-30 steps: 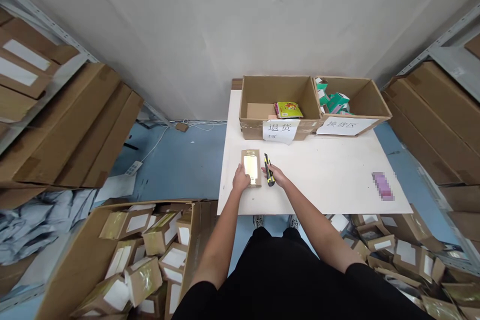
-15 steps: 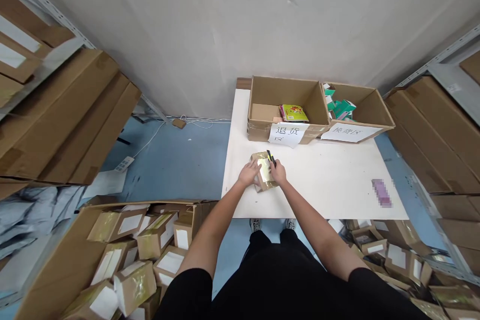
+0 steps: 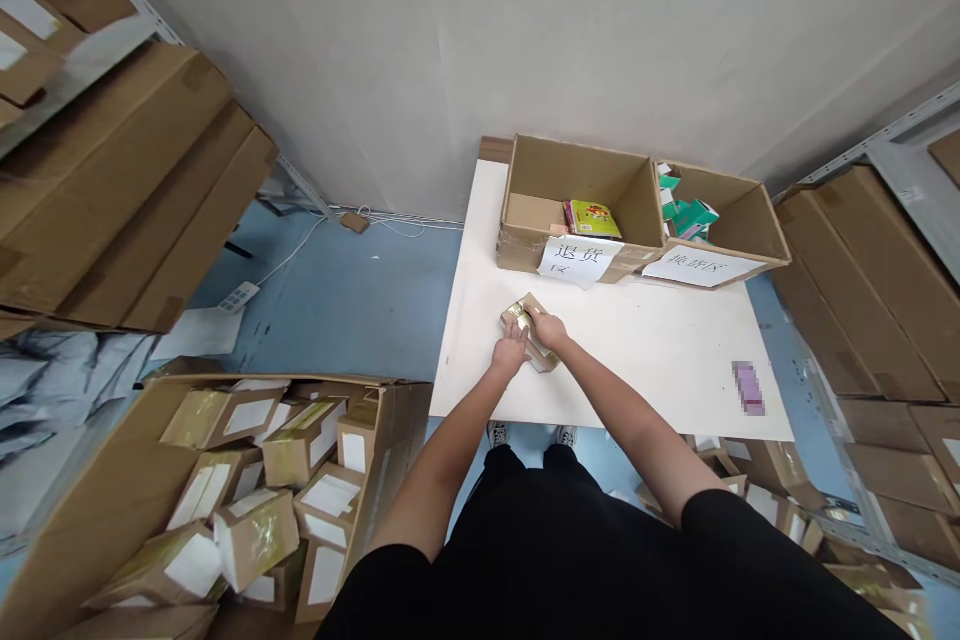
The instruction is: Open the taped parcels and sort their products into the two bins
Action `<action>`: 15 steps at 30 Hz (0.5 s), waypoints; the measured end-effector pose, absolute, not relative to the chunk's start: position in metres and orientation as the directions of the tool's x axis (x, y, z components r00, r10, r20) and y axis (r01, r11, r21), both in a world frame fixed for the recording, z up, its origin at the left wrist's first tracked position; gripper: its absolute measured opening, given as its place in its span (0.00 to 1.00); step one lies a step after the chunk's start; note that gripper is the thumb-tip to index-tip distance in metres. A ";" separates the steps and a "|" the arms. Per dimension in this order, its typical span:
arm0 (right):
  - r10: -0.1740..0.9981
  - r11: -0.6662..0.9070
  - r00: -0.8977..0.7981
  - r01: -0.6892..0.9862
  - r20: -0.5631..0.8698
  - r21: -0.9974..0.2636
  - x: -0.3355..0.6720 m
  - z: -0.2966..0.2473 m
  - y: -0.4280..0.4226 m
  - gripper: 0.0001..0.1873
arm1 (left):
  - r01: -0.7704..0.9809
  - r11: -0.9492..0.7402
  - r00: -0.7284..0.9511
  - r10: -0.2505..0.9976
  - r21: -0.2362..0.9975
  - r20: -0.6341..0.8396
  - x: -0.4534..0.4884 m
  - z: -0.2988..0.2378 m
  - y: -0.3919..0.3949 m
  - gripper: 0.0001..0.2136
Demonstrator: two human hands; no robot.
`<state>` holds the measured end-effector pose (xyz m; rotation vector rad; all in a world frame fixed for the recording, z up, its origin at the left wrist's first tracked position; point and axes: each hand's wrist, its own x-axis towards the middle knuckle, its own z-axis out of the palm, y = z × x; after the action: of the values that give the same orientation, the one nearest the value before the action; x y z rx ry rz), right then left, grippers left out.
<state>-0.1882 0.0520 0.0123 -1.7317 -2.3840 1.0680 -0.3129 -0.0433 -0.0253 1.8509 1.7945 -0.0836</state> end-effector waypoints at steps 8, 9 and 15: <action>0.755 0.275 -0.422 0.898 -0.501 -0.342 -0.131 0.020 0.034 0.37 | 0.937 0.103 0.053 0.902 0.333 -0.428 -0.306 -0.024 -0.042 0.41; 0.754 0.258 -0.413 0.901 -0.511 -0.349 -0.121 0.022 0.031 0.35 | 0.942 0.102 0.047 0.904 0.321 -0.425 -0.306 -0.024 -0.042 0.40; 0.782 0.214 -0.396 0.896 -0.482 -0.388 -0.077 0.032 0.005 0.27 | 0.946 0.076 0.055 0.921 0.315 -0.385 -0.310 -0.022 -0.042 0.39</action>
<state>-0.0766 0.0049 0.0324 -1.8097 -2.5832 1.0501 -0.3099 -0.0417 -0.0218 1.8441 1.8650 -0.0658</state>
